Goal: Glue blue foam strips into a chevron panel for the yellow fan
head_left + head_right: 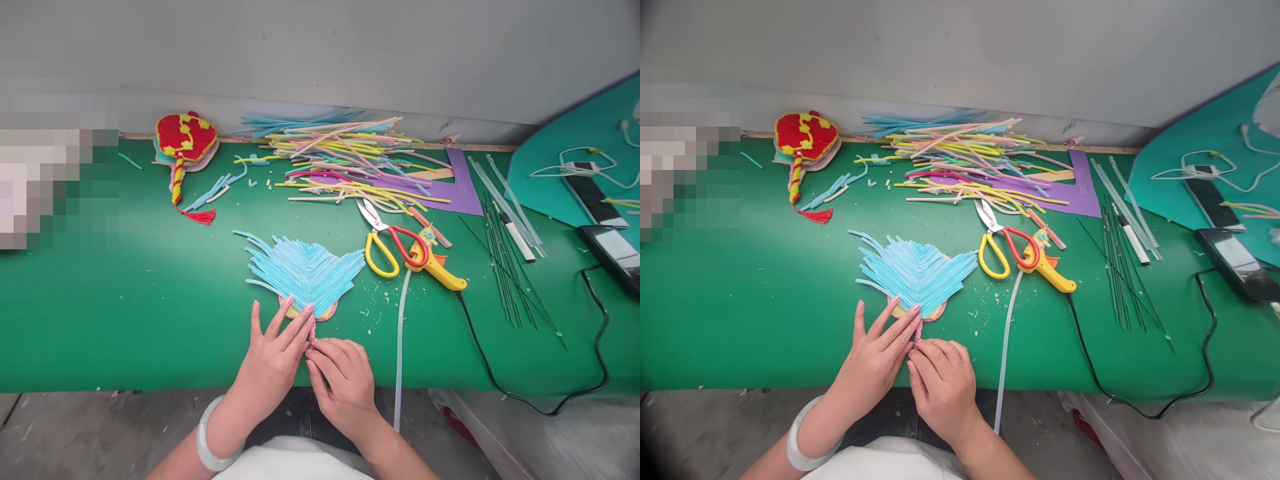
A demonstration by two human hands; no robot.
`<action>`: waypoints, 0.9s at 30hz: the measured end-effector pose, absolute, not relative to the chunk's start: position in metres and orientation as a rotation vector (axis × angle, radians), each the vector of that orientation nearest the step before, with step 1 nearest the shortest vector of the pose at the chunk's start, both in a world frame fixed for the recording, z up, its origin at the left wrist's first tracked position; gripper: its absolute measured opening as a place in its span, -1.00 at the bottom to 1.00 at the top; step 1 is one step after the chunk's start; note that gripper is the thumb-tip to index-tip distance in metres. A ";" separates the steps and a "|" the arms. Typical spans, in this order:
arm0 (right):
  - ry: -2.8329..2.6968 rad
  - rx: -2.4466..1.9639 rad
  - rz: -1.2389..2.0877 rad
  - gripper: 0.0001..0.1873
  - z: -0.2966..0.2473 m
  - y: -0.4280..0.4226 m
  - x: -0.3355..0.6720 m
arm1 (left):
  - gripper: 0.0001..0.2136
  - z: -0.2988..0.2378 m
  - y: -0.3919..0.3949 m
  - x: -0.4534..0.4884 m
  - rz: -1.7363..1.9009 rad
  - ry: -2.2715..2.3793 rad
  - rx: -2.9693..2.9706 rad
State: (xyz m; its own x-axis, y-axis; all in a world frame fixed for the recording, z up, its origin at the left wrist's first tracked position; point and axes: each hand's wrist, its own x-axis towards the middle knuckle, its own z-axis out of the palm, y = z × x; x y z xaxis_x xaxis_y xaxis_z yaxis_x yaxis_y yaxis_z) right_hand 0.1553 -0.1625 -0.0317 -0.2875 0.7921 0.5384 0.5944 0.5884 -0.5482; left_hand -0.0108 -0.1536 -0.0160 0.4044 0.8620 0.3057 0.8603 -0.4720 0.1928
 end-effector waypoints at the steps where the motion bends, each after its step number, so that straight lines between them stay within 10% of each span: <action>1: -2.000 -1.104 0.308 -0.85 -0.031 -0.162 0.155 | -0.61 -0.016 -0.154 -0.011 0.574 1.608 2.626; 27: -1.989 -1.106 0.295 -0.86 -0.032 -0.162 0.155 | -0.53 0.012 -0.084 -0.018 0.314 1.627 2.695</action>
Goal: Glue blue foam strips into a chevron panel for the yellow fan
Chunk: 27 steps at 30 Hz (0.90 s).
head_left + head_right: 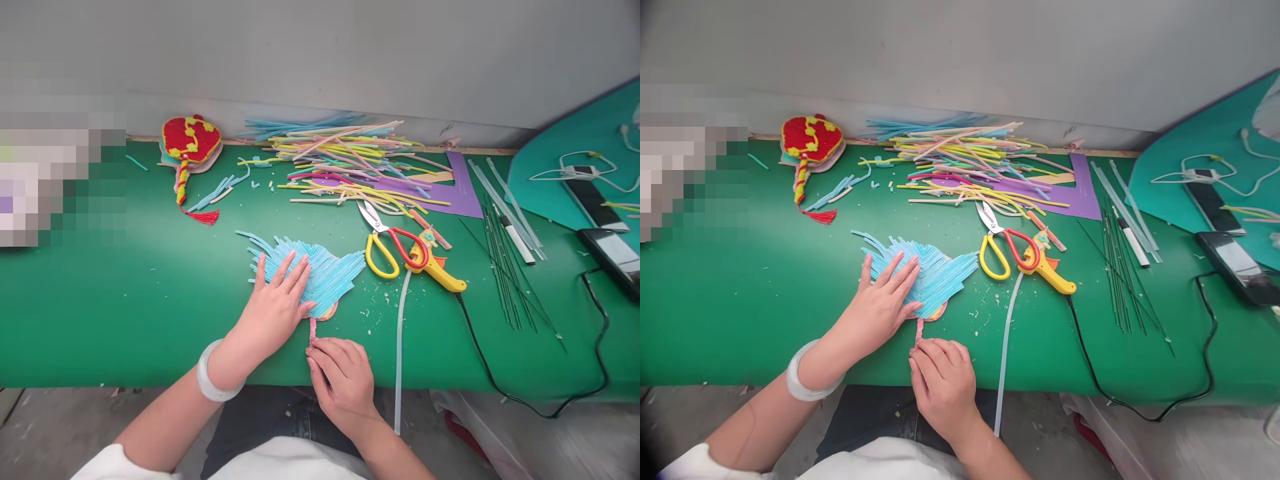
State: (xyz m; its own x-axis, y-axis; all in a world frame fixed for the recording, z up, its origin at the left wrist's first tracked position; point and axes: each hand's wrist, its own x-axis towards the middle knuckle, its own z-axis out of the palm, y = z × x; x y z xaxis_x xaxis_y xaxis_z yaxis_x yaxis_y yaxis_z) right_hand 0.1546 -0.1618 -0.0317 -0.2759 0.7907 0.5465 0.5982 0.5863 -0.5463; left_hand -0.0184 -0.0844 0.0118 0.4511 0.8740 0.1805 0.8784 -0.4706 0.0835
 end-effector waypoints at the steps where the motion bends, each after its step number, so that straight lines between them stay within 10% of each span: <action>1: -1.987 -1.107 0.291 -0.86 -0.032 -0.162 0.155 | -0.51 0.009 -0.081 -0.017 -0.288 -1.607 -2.668; 27: -1.988 -1.120 0.295 -0.85 -0.030 -0.161 0.156 | -0.61 0.005 -0.113 -0.047 -0.781 -1.807 -2.511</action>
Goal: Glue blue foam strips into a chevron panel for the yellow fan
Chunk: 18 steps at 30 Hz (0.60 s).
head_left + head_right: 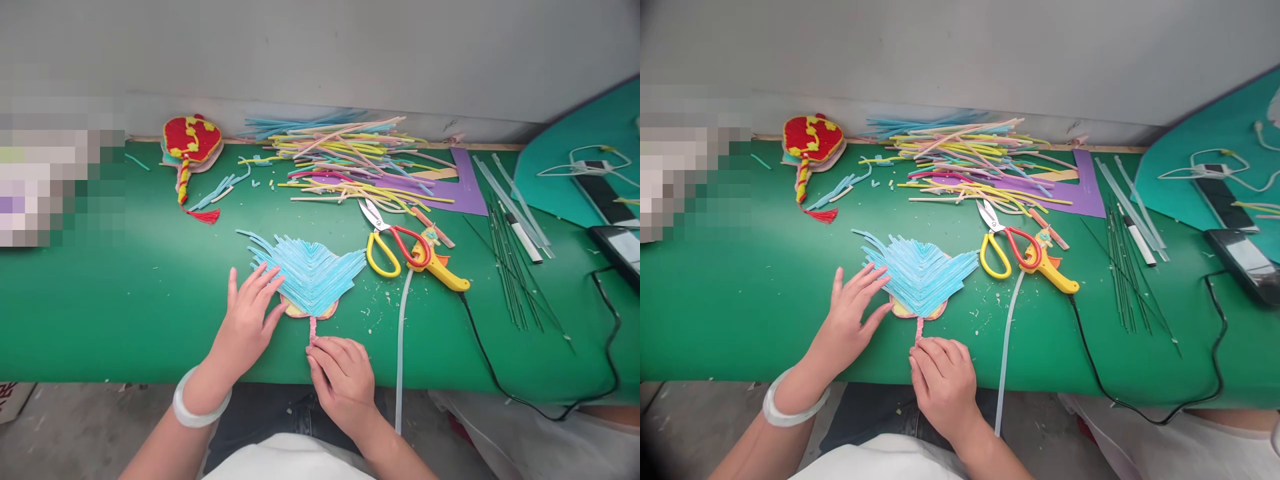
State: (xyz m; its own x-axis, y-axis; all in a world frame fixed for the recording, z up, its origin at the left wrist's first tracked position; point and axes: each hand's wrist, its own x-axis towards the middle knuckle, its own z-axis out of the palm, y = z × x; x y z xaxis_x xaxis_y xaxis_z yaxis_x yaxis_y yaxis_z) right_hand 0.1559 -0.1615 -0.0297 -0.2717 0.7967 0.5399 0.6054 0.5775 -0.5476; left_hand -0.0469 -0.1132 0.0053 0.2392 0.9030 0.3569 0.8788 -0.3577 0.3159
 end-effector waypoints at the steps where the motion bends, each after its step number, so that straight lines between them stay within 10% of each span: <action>1: -1.986 -1.119 0.294 -0.85 -0.030 -0.162 0.156 | -0.60 0.003 -0.118 -0.050 0.775 1.797 2.402; 18: -1.997 -1.117 0.305 -0.85 -0.032 -0.162 0.155 | -0.53 -0.015 -0.146 -0.032 0.384 1.696 2.673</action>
